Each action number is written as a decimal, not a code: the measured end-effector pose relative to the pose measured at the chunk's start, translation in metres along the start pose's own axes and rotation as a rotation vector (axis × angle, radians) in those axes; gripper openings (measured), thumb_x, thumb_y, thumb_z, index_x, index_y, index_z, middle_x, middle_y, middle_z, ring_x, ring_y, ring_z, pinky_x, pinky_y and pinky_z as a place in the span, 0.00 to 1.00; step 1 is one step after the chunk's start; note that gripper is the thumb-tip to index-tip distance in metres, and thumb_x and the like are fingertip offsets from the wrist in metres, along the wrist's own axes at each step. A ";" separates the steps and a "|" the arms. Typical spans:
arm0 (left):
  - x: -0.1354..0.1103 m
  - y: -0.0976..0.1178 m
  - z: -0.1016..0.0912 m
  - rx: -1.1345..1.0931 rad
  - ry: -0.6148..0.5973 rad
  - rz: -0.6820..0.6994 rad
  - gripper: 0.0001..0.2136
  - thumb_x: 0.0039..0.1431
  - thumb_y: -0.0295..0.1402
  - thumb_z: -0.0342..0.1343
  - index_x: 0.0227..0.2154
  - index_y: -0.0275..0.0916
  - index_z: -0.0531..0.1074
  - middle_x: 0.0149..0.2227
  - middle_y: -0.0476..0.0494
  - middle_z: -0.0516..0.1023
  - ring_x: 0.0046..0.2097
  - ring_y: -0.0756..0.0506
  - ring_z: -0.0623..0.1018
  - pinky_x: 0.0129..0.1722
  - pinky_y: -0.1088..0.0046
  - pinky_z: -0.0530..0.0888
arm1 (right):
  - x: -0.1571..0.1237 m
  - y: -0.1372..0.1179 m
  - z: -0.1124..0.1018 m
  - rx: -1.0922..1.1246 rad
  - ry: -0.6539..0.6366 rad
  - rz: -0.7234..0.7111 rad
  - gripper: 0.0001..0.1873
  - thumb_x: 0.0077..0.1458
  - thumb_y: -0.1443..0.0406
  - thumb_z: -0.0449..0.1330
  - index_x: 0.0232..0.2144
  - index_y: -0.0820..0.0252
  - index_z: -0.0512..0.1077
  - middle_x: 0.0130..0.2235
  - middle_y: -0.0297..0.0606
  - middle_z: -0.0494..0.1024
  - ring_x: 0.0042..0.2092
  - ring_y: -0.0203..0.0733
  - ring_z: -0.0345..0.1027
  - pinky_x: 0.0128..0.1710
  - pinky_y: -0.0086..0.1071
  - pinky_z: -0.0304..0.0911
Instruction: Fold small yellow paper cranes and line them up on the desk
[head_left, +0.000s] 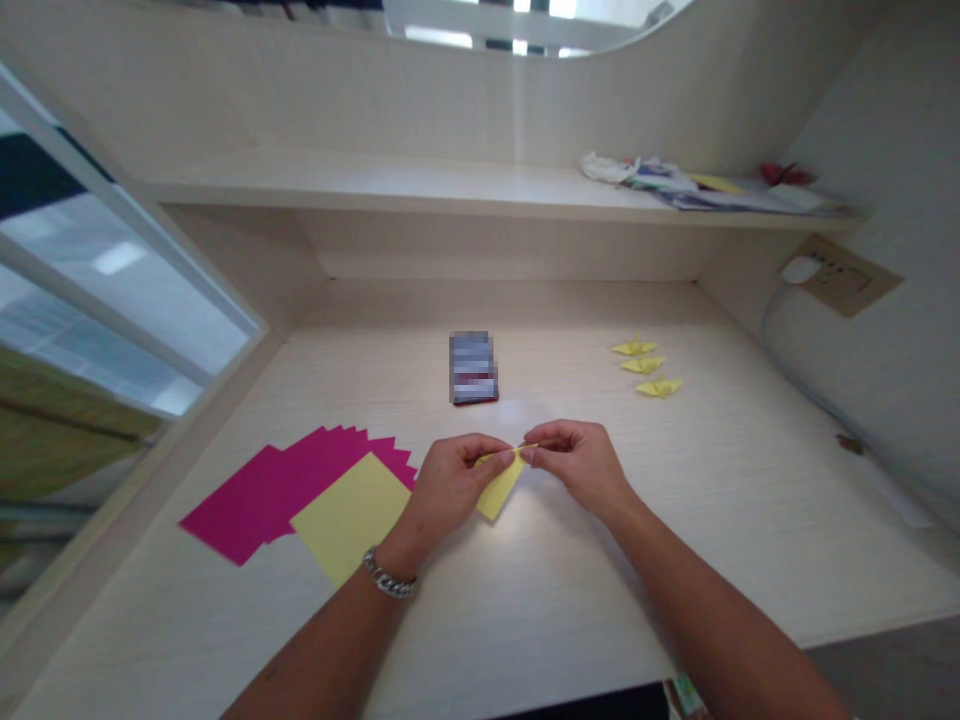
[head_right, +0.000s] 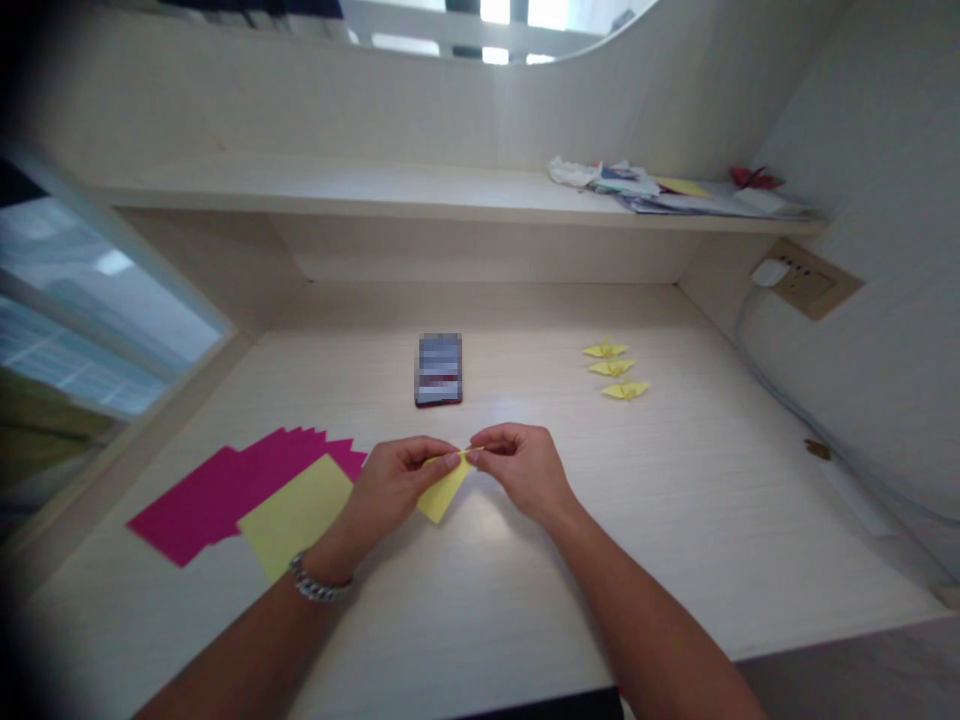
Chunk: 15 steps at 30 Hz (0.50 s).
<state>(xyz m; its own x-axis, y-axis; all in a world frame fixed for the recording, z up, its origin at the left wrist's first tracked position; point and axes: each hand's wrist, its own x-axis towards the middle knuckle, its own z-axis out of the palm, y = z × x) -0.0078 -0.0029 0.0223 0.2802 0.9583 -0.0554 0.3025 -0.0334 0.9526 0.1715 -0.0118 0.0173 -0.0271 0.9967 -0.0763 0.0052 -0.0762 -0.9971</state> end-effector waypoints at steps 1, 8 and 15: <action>0.000 0.000 0.000 0.001 -0.004 -0.006 0.11 0.53 0.39 0.58 0.31 0.37 0.78 0.31 0.44 0.81 0.31 0.47 0.76 0.29 0.74 0.70 | 0.000 0.000 -0.001 0.002 -0.005 0.006 0.12 0.38 0.64 0.69 0.29 0.62 0.78 0.27 0.38 0.79 0.28 0.38 0.71 0.30 0.31 0.67; 0.000 0.002 0.000 -0.011 -0.013 -0.011 0.09 0.52 0.38 0.59 0.30 0.37 0.79 0.29 0.44 0.81 0.30 0.48 0.75 0.28 0.75 0.69 | 0.001 0.000 -0.004 0.025 -0.052 0.047 0.12 0.38 0.63 0.69 0.28 0.64 0.77 0.23 0.38 0.78 0.25 0.37 0.71 0.29 0.32 0.67; 0.001 0.002 0.002 -0.083 -0.028 -0.122 0.10 0.51 0.37 0.59 0.30 0.36 0.78 0.29 0.43 0.81 0.27 0.48 0.75 0.25 0.75 0.68 | 0.003 -0.002 -0.008 0.088 -0.091 0.069 0.16 0.44 0.58 0.66 0.33 0.64 0.76 0.27 0.39 0.79 0.27 0.38 0.73 0.33 0.35 0.70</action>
<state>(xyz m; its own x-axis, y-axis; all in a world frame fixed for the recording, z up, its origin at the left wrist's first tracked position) -0.0054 -0.0030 0.0234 0.2712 0.9456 -0.1797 0.2597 0.1079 0.9597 0.1793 -0.0082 0.0189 -0.1204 0.9827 -0.1408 -0.0779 -0.1507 -0.9855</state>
